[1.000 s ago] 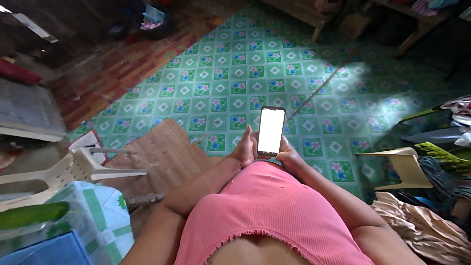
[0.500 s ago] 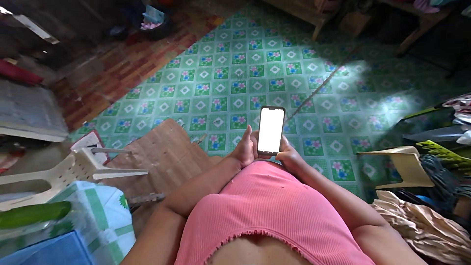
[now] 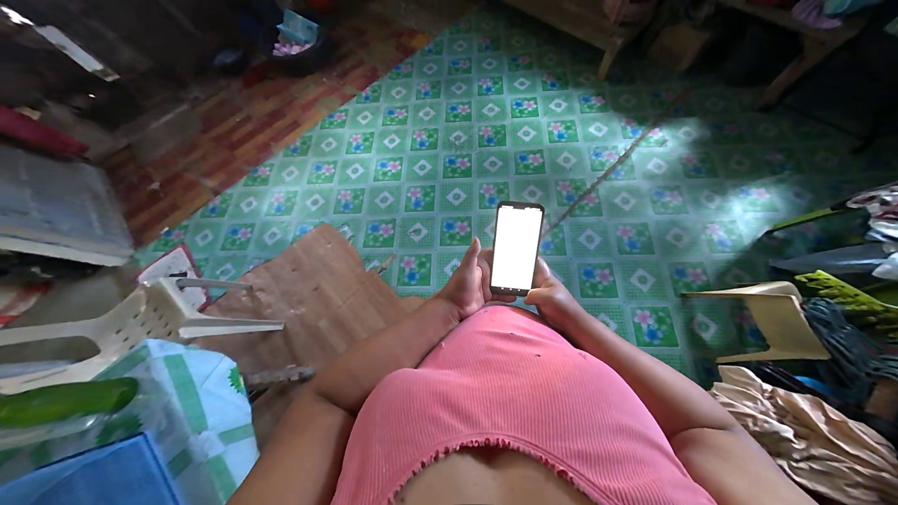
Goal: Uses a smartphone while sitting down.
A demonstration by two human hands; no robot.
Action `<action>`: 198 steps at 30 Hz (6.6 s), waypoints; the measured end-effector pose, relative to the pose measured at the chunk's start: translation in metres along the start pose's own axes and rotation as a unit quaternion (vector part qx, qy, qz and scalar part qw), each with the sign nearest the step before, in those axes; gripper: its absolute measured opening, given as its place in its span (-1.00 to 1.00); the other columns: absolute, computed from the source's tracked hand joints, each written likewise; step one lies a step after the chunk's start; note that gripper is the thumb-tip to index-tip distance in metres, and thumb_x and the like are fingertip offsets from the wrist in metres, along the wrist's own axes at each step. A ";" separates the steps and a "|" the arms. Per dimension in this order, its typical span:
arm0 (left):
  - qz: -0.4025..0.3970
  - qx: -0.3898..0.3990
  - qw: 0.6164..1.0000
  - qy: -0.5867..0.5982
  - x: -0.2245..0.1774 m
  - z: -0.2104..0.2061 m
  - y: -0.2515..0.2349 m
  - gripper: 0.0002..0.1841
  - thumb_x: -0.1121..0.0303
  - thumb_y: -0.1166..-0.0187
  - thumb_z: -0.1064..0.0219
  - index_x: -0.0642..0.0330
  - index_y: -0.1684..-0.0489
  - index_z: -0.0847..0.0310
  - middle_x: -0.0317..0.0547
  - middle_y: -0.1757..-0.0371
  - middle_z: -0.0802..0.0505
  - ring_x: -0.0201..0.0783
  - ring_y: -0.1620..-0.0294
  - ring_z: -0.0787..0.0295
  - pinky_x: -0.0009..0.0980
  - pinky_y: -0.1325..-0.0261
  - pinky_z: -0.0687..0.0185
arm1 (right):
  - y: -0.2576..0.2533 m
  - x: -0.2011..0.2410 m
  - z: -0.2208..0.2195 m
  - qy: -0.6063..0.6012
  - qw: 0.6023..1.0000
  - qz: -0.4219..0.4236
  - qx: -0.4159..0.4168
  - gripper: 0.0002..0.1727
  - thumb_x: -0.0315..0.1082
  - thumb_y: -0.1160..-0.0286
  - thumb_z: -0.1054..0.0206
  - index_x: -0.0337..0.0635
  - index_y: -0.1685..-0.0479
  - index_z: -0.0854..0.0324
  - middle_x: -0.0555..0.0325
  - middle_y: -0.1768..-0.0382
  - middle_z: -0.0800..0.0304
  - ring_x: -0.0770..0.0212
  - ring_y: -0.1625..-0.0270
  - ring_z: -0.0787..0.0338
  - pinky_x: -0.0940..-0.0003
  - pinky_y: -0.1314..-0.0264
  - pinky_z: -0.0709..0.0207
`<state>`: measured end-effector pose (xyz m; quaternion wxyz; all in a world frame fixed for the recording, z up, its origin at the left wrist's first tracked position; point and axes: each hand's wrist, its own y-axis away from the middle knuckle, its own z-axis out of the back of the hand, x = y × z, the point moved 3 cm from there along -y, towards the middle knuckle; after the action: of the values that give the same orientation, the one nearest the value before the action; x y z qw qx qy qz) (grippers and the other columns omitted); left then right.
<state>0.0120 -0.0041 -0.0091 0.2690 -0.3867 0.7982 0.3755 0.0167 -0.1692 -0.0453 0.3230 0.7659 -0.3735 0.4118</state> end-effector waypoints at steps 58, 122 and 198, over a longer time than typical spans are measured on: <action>0.005 0.007 1.000 -0.008 -0.003 0.004 -0.002 -0.31 -0.12 -0.85 0.50 0.16 -0.67 -0.18 0.24 -0.35 -0.71 0.11 -0.23 -0.79 0.02 -0.17 -0.78 | 0.000 0.008 -0.008 0.053 0.997 -0.034 -0.039 0.03 -0.90 0.12 -0.08 -0.15 -0.66 -0.01 -0.11 -0.24 -0.74 0.07 -0.19 -0.84 0.08 -0.21 -0.77; 0.007 -0.030 0.999 -0.023 0.002 0.002 -0.006 -0.43 0.64 -0.55 0.13 0.07 -0.60 -0.18 0.19 -0.29 -0.72 0.10 -0.14 -0.81 0.07 -0.12 -0.78 | 0.002 0.008 -0.005 0.046 0.998 -0.026 -0.043 0.02 -0.92 0.15 -0.09 -0.18 -0.62 -0.03 -0.17 -0.22 -0.75 -0.02 -0.16 -0.86 0.01 -0.18 -0.80; 0.024 -0.033 0.999 -0.014 0.001 0.001 -0.009 -0.41 -0.01 -0.91 0.41 0.17 -0.66 -0.21 0.23 -0.30 -0.74 0.10 -0.19 -0.81 0.04 -0.17 -0.79 | 0.002 0.008 -0.003 0.047 0.997 -0.038 -0.049 0.02 -0.91 0.16 -0.10 -0.17 -0.62 -0.02 -0.19 -0.21 -0.75 -0.04 -0.16 -0.87 0.00 -0.16 -0.80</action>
<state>0.0187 -0.0077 -0.0143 0.2584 -0.3709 0.7902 0.4138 0.0172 -0.1701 -0.0362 0.3929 0.7425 -0.3481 0.4160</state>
